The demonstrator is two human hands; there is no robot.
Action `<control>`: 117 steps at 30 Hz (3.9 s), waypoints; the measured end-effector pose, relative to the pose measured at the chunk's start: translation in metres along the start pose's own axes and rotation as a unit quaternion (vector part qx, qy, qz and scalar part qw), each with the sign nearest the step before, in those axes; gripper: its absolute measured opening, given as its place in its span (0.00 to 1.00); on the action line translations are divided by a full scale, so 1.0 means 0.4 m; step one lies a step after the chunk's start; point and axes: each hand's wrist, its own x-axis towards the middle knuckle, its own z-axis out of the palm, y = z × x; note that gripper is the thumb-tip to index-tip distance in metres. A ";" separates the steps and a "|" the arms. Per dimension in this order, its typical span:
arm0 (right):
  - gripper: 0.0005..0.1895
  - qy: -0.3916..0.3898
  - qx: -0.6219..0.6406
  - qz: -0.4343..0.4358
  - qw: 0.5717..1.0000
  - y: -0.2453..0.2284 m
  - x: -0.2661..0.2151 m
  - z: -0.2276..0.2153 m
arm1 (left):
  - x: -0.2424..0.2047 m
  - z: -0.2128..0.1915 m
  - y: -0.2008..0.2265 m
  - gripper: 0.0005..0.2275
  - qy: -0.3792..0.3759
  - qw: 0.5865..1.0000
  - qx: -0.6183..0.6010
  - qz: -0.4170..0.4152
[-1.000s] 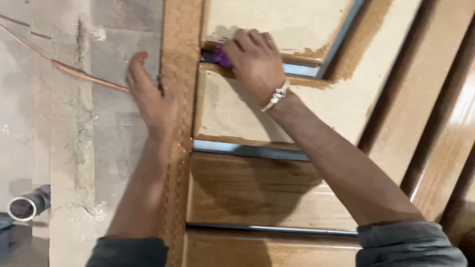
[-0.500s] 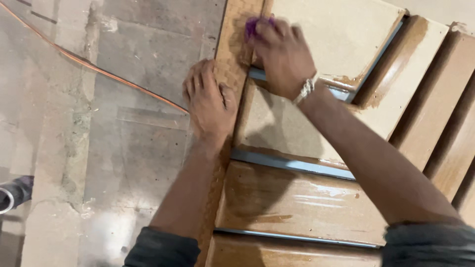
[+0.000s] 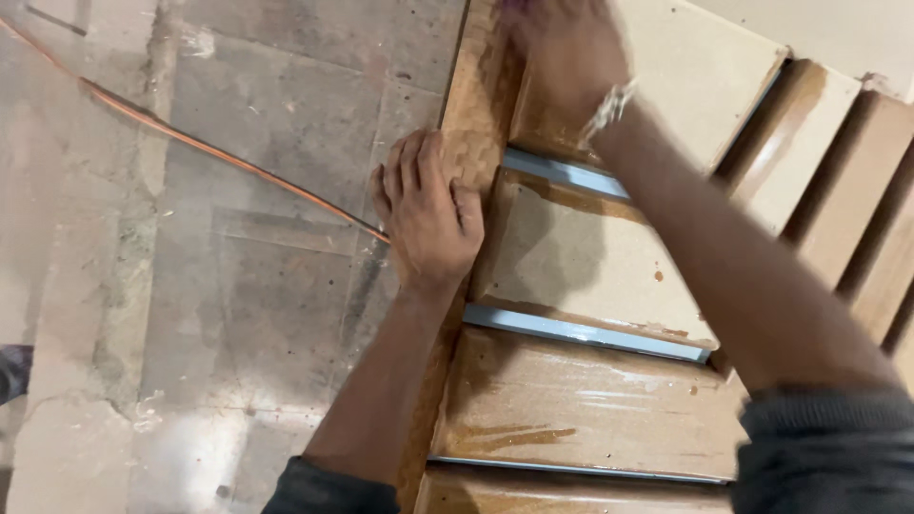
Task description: The person applies a brown wood stain to a wooden door panel using a purple cloth. They repeatedly dip the cloth into a container of stain and wipe it across the surface, covering the flat areas and recessed panels.
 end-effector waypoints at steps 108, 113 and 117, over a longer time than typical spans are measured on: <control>0.23 -0.042 0.131 0.301 0.944 -0.156 -1.236 -0.330 | -0.111 0.047 -0.001 0.14 -0.040 0.962 0.019 0.269; 0.19 -0.188 0.085 0.155 0.966 0.008 -1.116 -0.242 | -0.334 0.071 0.234 0.19 -0.106 0.966 -0.022 0.236; 0.24 -0.157 0.068 0.234 0.957 0.254 -0.972 -0.140 | -0.446 0.130 0.342 0.18 -0.138 0.968 -0.019 0.209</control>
